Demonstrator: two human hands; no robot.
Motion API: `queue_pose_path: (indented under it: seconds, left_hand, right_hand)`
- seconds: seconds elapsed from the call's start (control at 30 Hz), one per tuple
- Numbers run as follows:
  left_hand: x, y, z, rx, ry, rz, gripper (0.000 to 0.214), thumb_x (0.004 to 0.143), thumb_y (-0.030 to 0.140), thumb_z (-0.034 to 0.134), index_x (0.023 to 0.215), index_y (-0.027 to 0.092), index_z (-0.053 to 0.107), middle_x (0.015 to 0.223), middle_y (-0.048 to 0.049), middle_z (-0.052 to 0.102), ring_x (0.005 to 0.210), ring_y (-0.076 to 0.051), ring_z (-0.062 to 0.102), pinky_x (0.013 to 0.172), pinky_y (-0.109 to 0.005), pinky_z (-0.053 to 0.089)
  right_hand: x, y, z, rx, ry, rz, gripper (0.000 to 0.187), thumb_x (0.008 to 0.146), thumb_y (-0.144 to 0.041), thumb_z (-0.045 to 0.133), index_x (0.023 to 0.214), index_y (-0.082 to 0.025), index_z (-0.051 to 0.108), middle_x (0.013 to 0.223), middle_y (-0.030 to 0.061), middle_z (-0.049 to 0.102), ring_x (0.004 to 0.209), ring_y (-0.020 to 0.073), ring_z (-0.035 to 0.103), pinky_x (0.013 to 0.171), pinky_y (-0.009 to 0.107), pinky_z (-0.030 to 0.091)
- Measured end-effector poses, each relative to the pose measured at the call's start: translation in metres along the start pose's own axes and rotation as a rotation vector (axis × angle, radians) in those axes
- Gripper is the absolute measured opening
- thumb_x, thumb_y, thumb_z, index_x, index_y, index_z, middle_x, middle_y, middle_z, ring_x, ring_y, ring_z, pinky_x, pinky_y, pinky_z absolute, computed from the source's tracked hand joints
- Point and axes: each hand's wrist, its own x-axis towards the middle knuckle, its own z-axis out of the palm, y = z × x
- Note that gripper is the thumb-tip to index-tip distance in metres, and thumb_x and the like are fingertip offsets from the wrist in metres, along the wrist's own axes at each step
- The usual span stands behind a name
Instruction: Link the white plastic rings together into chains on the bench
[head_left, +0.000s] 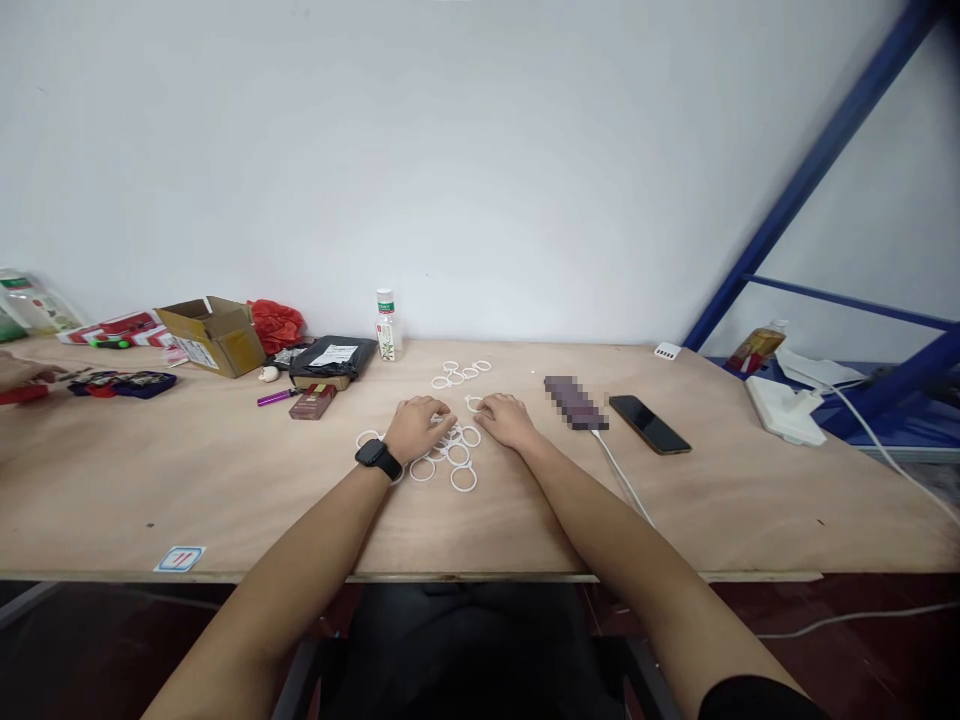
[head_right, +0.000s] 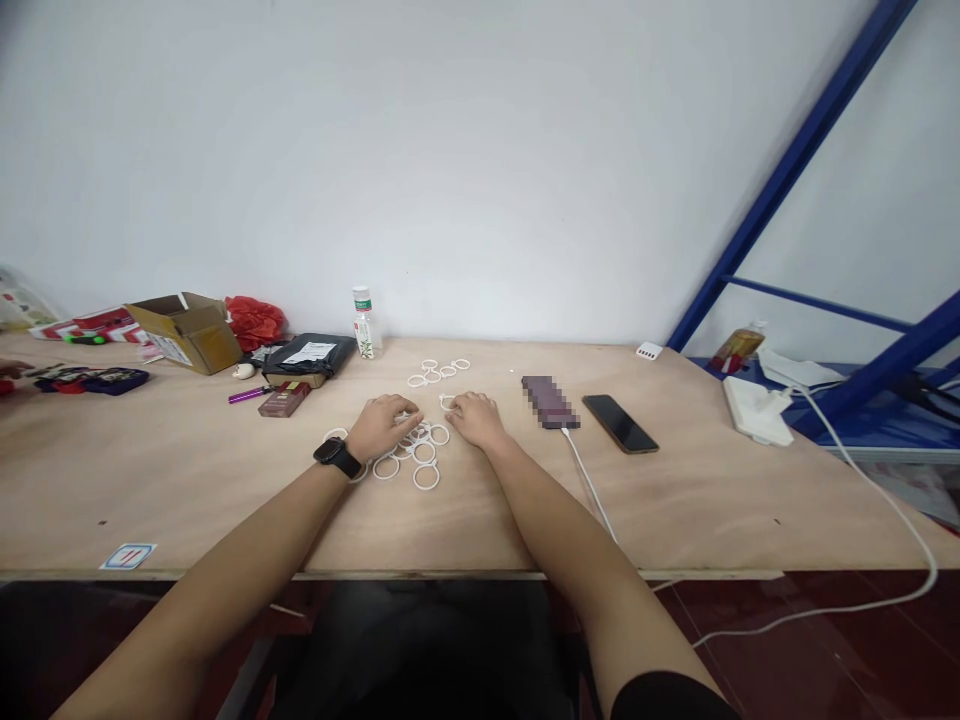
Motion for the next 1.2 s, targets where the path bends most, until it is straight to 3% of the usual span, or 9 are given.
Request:
queue_pose_path:
  seconds: [0.07, 0.13, 0.27, 0.37, 0.63, 0.97, 1.2]
  left_hand:
    - [0.000, -0.002, 0.003, -0.011, 0.014, -0.002, 0.033, 0.093, 0.045, 0.046, 0.101, 0.021, 0.068, 0.099, -0.0065, 0.071, 0.097, -0.022, 0.062, 0.089, -0.038, 0.043]
    - [0.000, -0.006, 0.006, -0.013, 0.026, -0.010, 0.034, 0.094, 0.043, 0.045, 0.108, 0.020, 0.066, 0.101, -0.0070, 0.071, 0.098, -0.022, 0.062, 0.090, -0.038, 0.043]
    - [0.002, -0.011, 0.009, -0.033, 0.048, -0.017, 0.040, 0.097, 0.039, 0.039, 0.122, 0.016, 0.060, 0.109, -0.0103, 0.069, 0.102, -0.024, 0.062, 0.092, -0.040, 0.046]
    - [0.003, -0.012, 0.010, -0.091, 0.051, 0.014, 0.038, 0.098, 0.036, 0.036, 0.118, 0.017, 0.062, 0.114, -0.0103, 0.068, 0.104, -0.022, 0.062, 0.093, -0.038, 0.047]
    - [0.005, -0.009, 0.006, -0.158, 0.067, 0.029, 0.027, 0.095, 0.035, 0.045, 0.096, 0.019, 0.067, 0.093, -0.0062, 0.071, 0.088, -0.020, 0.063, 0.083, -0.033, 0.049]
    - [0.002, -0.002, -0.004, -0.104, 0.105, 0.110, 0.028, 0.096, 0.036, 0.043, 0.092, 0.019, 0.065, 0.085, -0.0057, 0.068, 0.083, -0.019, 0.061, 0.079, -0.032, 0.045]
    - [0.004, -0.002, -0.002, -0.052, 0.098, 0.043, 0.028, 0.096, 0.036, 0.044, 0.093, 0.020, 0.067, 0.090, -0.0055, 0.071, 0.086, -0.020, 0.064, 0.081, -0.034, 0.043]
  right_hand:
    - [-0.001, -0.004, -0.003, 0.011, 0.025, -0.031, 0.012, 0.083, -0.033, 0.066, 0.081, -0.021, 0.065, 0.095, 0.0075, 0.065, 0.095, 0.0225, 0.056, 0.089, 0.037, 0.040]
    - [-0.003, -0.007, -0.006, 0.076, 0.058, -0.096, 0.011, 0.085, -0.030, 0.063, 0.080, -0.020, 0.062, 0.093, 0.0062, 0.064, 0.094, 0.0204, 0.056, 0.088, 0.034, 0.041]
    - [-0.011, -0.019, -0.013, 0.310, 0.086, -0.300, 0.007, 0.091, -0.026, 0.054, 0.090, -0.020, 0.058, 0.108, 0.0080, 0.063, 0.108, 0.0204, 0.054, 0.095, 0.037, 0.040]
    - [-0.016, -0.029, -0.017, 0.388, 0.059, -0.366, 0.008, 0.094, -0.025, 0.049, 0.092, -0.021, 0.056, 0.115, 0.0091, 0.061, 0.114, 0.0209, 0.052, 0.097, 0.039, 0.041]
    - [-0.019, -0.036, -0.018, 0.381, 0.002, -0.404, 0.009, 0.094, -0.019, 0.045, 0.094, -0.021, 0.054, 0.119, 0.0098, 0.058, 0.115, 0.0205, 0.052, 0.097, 0.039, 0.042]
    - [-0.021, -0.039, -0.022, 0.355, 0.010, -0.400, 0.010, 0.096, -0.024, 0.043, 0.094, -0.022, 0.052, 0.117, 0.0084, 0.061, 0.109, 0.0206, 0.055, 0.094, 0.037, 0.042]
    - [-0.022, -0.039, -0.023, 0.365, 0.044, -0.393, 0.012, 0.095, -0.025, 0.045, 0.097, -0.022, 0.057, 0.121, 0.0079, 0.061, 0.115, 0.0206, 0.054, 0.097, 0.038, 0.042]
